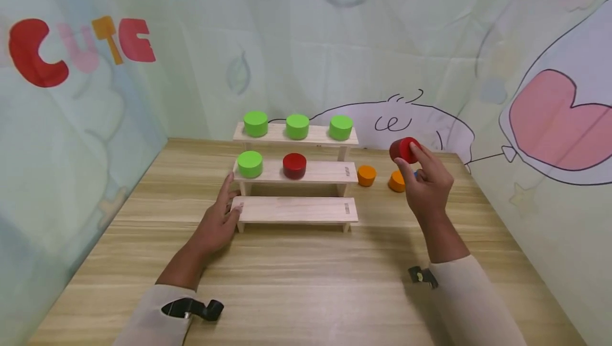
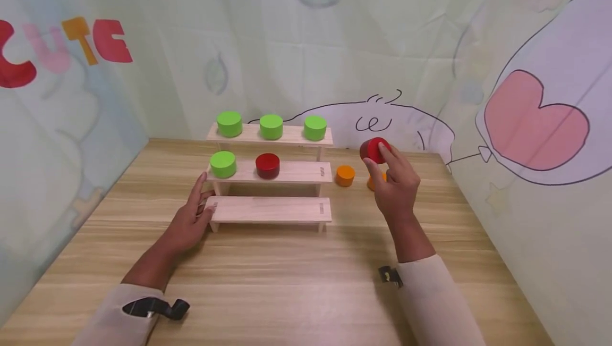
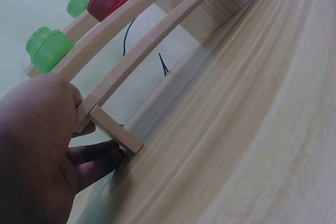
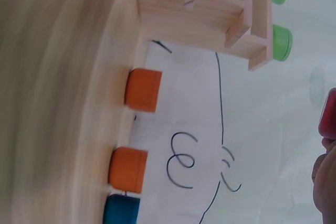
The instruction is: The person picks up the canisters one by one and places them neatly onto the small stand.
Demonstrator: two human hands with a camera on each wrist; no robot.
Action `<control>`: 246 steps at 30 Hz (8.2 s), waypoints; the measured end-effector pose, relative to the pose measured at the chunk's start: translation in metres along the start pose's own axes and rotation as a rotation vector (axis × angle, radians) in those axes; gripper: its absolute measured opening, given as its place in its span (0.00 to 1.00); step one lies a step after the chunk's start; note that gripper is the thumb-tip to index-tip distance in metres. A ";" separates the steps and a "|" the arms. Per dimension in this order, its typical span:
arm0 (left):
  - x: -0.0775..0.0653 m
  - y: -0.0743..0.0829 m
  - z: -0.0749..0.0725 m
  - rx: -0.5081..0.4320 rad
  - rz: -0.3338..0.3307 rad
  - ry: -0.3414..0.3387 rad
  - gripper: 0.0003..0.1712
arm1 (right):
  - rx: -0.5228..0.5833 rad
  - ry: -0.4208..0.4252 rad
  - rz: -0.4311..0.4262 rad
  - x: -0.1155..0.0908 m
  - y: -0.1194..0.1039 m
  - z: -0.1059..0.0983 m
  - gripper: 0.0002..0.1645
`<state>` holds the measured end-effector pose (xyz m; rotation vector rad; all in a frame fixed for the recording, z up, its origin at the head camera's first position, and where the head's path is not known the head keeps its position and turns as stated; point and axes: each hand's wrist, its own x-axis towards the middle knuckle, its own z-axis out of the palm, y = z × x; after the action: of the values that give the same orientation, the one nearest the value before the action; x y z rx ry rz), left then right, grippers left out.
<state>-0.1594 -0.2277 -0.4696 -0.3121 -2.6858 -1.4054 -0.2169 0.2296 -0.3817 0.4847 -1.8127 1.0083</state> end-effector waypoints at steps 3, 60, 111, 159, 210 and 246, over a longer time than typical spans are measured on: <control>0.000 -0.001 0.001 -0.005 0.005 -0.002 0.47 | 0.017 -0.021 0.004 0.005 -0.007 0.009 0.32; 0.000 -0.005 0.000 -0.009 0.044 0.004 0.47 | -0.237 -0.725 0.377 -0.004 -0.038 0.083 0.41; -0.003 0.000 -0.005 -0.045 0.008 -0.022 0.44 | -0.076 -0.823 0.899 -0.006 0.056 0.059 0.44; -0.005 0.000 -0.004 -0.005 0.017 0.000 0.44 | -0.334 -0.833 0.917 -0.013 0.054 0.082 0.21; -0.003 -0.001 -0.002 0.013 0.020 -0.002 0.45 | -0.233 -0.144 0.078 0.012 -0.053 0.051 0.20; -0.002 -0.001 -0.004 0.010 -0.014 -0.020 0.45 | 0.311 -0.639 0.342 -0.030 -0.152 0.137 0.16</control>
<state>-0.1579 -0.2324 -0.4685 -0.3086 -2.7155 -1.4001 -0.1735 0.0277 -0.3690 0.7678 -2.3674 1.5045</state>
